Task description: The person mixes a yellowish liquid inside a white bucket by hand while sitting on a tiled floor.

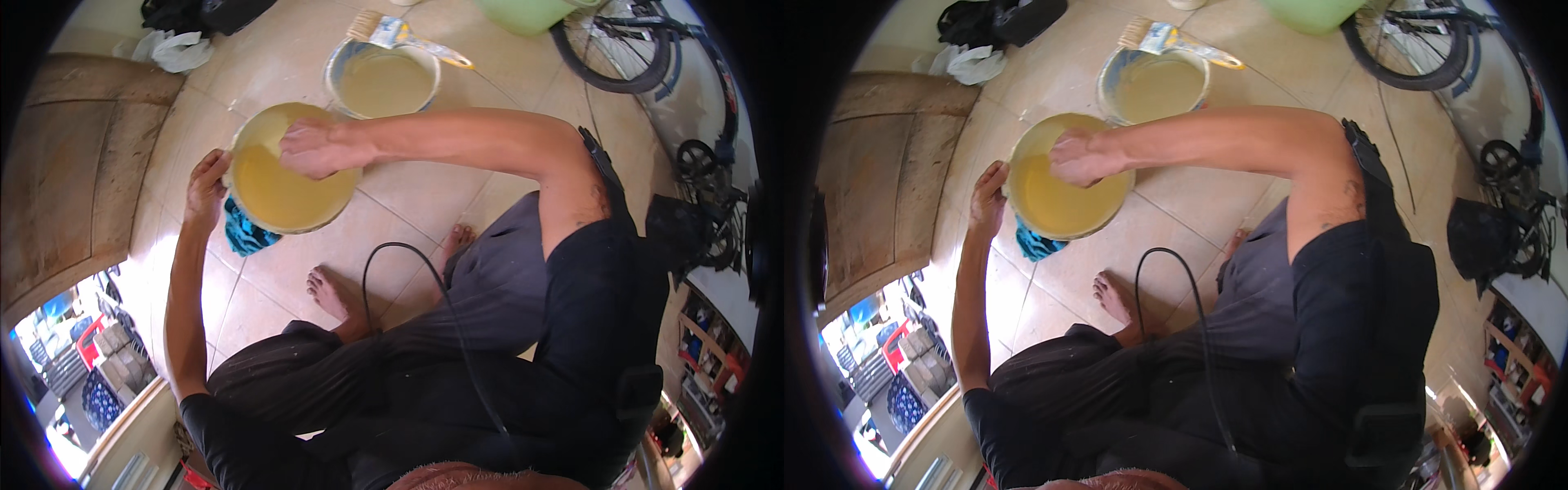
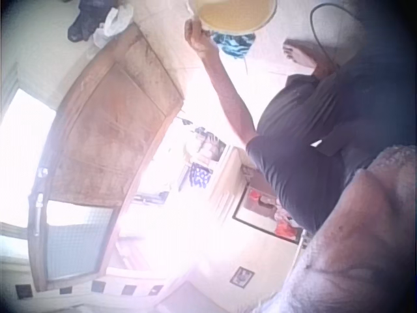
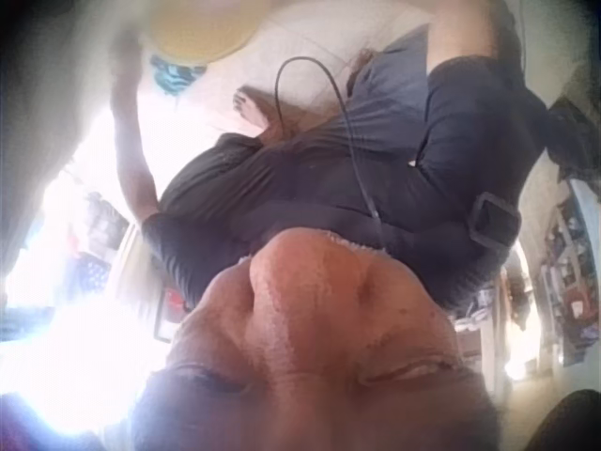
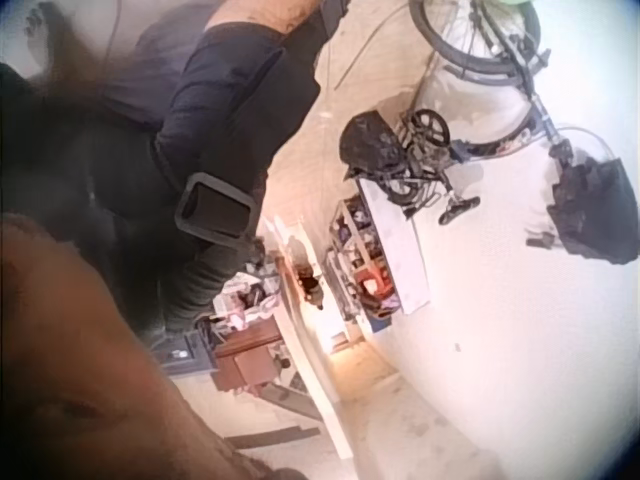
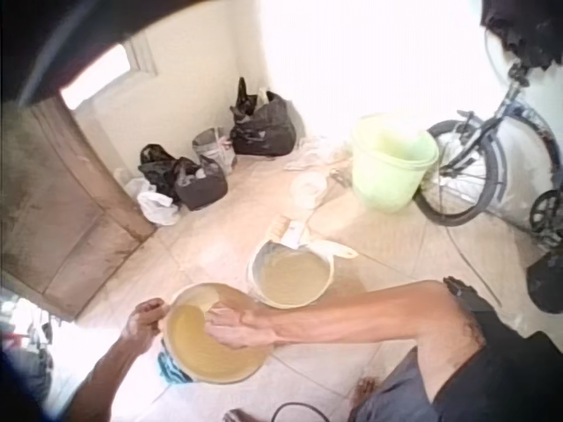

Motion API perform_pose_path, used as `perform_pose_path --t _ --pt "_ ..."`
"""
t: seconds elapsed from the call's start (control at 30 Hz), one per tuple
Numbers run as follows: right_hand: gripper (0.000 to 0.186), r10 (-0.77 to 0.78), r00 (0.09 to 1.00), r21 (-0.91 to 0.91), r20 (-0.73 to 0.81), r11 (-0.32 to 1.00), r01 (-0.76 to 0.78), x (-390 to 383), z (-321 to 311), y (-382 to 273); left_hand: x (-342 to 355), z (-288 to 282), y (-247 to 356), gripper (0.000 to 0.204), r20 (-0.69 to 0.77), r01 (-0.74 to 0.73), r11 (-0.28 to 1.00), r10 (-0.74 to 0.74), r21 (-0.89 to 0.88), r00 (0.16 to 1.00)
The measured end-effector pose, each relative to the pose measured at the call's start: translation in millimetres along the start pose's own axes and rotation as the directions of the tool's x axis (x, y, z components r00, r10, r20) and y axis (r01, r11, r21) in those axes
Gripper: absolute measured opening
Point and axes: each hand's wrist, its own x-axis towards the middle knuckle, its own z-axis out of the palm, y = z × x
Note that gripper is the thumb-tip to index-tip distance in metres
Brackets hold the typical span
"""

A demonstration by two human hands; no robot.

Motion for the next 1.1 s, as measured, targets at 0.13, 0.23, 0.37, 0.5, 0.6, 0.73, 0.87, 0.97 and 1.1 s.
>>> perform_pose_path --t 0.13,0.23,0.37,0.5,0.6,0.73,0.87,0.97,1.1 --pt "0.016 0.033 0.988 0.041 -0.152 0.999 -0.027 -6 2 -4 3 2 2 0.011 0.031 0.008 1.000 -0.008 0.003 0.999" --pt "0.015 0.034 0.974 -0.073 -0.222 0.996 -0.052 -8 4 9 9 0 -1 0.011 0.074 0.009 1.000 -0.007 -0.026 0.997" --pt "0.016 0.040 0.998 -0.044 0.041 0.998 -0.038 -7 -5 8 5 3 -2 0.012 0.028 0.007 0.999 -0.006 -0.049 1.000" --pt "0.016 -0.073 0.984 0.098 -0.162 0.991 0.090 -6 1 3 3 3 4 0.012 0.062 0.000 1.000 0.000 -0.003 0.998" --pt "0.017 -0.118 0.873 -0.035 -0.473 0.993 0.115 -4 18 10 5 8 5 0.012 0.038 -0.017 0.999 0.016 0.044 0.999" --pt "0.015 -0.094 0.963 -0.020 -0.253 0.996 0.092 -5 1 10 -1 2 5 0.013 0.045 0.026 0.999 -0.025 -0.033 0.999" --pt "0.012 0.036 0.983 0.085 0.179 0.995 -0.052 -4 -31 -7 -1 8 10 0.015 0.051 0.042 0.998 -0.040 -0.041 0.998" --pt "0.013 0.105 0.976 0.179 -0.193 0.981 -0.070 2 2 -3 -2 11 15 0.017 0.051 0.054 0.998 -0.053 -0.019 0.997" --pt "0.016 -0.135 0.799 0.035 -0.586 0.981 0.191 -9 -4 6 -1 7 9 0.018 0.050 0.041 0.999 -0.040 -0.021 0.998"
